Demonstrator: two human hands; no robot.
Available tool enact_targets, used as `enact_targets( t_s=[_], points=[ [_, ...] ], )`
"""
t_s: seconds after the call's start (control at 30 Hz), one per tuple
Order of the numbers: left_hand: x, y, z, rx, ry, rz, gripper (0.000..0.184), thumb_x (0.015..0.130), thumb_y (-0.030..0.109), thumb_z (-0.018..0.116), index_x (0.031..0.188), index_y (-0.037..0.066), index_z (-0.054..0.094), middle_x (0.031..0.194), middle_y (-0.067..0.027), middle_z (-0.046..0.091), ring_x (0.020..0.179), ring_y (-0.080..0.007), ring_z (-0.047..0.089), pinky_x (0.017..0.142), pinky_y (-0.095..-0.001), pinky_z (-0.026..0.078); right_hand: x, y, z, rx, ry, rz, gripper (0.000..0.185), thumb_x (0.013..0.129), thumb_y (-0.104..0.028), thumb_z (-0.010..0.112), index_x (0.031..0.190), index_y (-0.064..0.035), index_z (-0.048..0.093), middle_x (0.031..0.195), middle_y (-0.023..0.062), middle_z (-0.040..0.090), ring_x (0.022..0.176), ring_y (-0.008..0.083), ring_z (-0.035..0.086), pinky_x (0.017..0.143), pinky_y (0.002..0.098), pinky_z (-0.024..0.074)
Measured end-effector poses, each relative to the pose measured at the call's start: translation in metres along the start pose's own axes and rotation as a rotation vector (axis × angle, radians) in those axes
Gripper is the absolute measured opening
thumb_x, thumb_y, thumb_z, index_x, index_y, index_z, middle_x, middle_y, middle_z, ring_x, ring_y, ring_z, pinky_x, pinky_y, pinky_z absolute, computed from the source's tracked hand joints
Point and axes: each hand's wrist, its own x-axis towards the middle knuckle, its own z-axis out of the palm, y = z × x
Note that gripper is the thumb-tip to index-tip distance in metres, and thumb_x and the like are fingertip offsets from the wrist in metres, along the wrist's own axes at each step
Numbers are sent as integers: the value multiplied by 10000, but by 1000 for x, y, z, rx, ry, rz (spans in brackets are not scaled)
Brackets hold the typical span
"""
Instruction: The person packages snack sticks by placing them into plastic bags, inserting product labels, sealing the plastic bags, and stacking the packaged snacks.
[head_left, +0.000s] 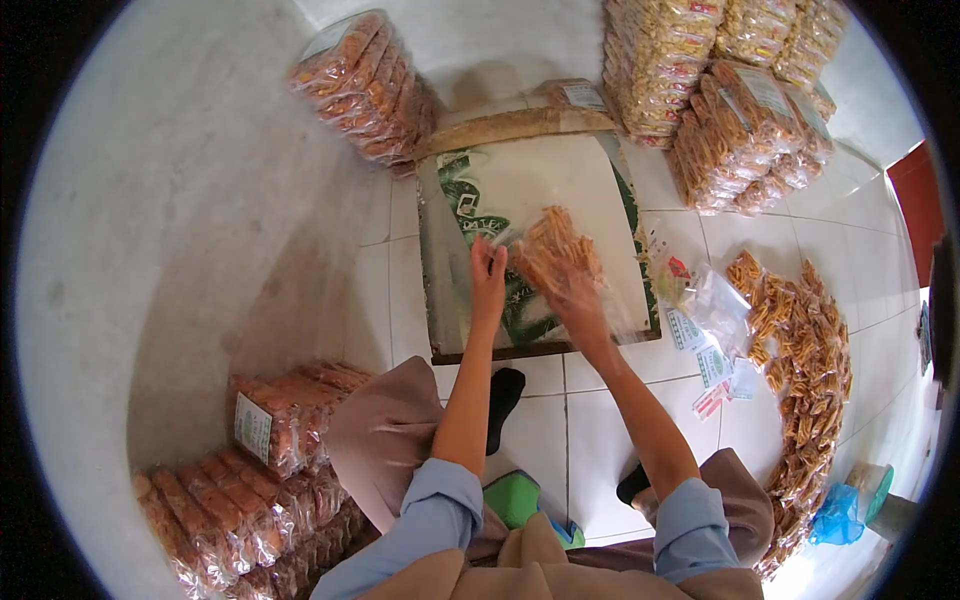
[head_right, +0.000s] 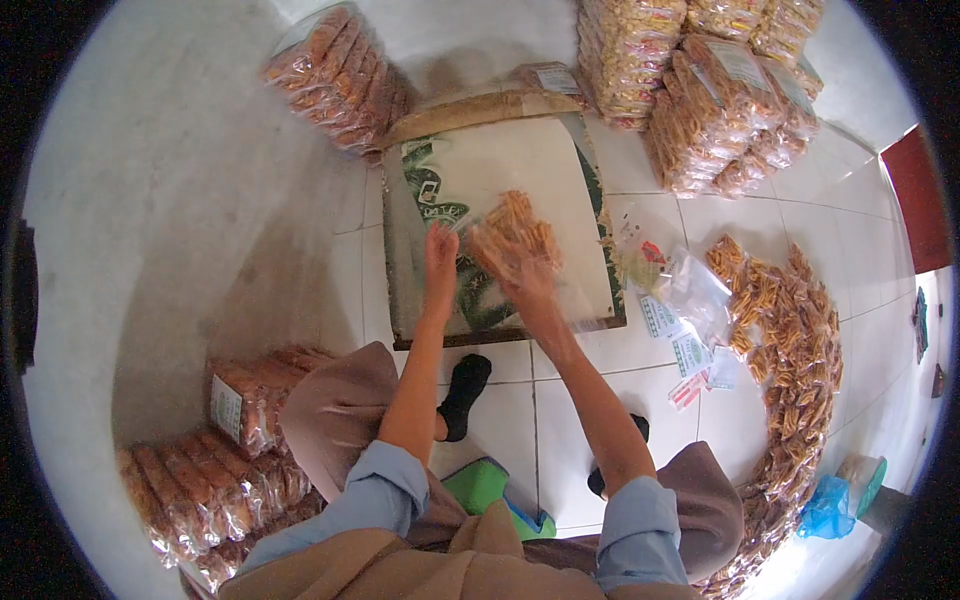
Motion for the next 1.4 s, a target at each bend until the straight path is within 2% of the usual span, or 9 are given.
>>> enact_targets(
  t_s=[0.37,0.43,0.5,0.67,0.83,0.97,1.03,1.13,1.4],
  points=[
    [-11,-34,31,-222,-160,-41,571,880,416,458,1310,74,303,1284,-83,342,1219,-219,300,1010,-329,244,3,-10,11,-71,-40,-27,420,724,-97,631,1112,-10,495,1154,215,439,1067,408,424,899,452,361],
    [-10,-35,31,-184,-182,-37,583,868,401,494,1309,73,300,1280,-90,331,1226,-226,288,1013,-340,245,2,-11,13,-266,24,-36,619,696,-39,648,1238,-25,350,1124,200,439,1050,318,434,896,382,363],
    [-8,-26,33,255,-113,117,627,822,368,578,1308,86,298,1297,-110,280,1243,-243,256,1020,-365,236,0,-7,18,-207,47,19,660,693,-38,642,1266,-29,315,1144,214,416,1077,325,405,921,384,338],
    [-6,-20,34,259,-63,222,617,790,370,616,1281,117,340,1358,-156,181,1265,-306,194,1008,-430,239,2,-6,0,-23,-57,25,687,699,-84,624,1292,-7,285,1240,227,317,1173,388,286,986,445,259],
    [-6,-17,36,236,-57,185,576,799,350,607,1275,148,352,1350,-144,186,1267,-299,190,1012,-424,234,-8,-3,-31,161,-287,35,747,665,32,533,1344,-57,234,1315,182,311,1238,346,243,1039,423,184],
    [-6,-19,36,246,-55,214,555,808,340,598,1272,156,357,1345,-136,179,1263,-296,195,1016,-420,228,-22,5,-35,-29,-258,-100,750,672,48,508,1354,-76,223,1334,197,287,1237,347,244,1039,425,184],
    [-6,-17,36,265,-50,219,548,810,339,595,1271,158,359,1343,-134,180,1260,-295,200,1015,-420,228,-31,7,-25,-295,9,-75,768,673,37,514,1364,-87,201,1358,201,248,1233,350,250,1038,432,183],
    [-7,-17,36,267,-40,210,550,809,338,596,1274,162,358,1334,-133,193,1259,-292,202,1015,-422,228,-29,-13,-27,-241,18,129,706,728,35,475,1359,-54,172,1371,188,230,1256,343,231,1028,414,238],
    [-5,-17,29,223,-103,142,586,816,387,574,1295,140,343,1333,-115,230,1266,-251,208,1023,-381,222,1,17,-14,-13,37,125,646,772,2,486,1351,-66,206,1377,168,227,1258,316,255,1026,366,267]
  ],
)
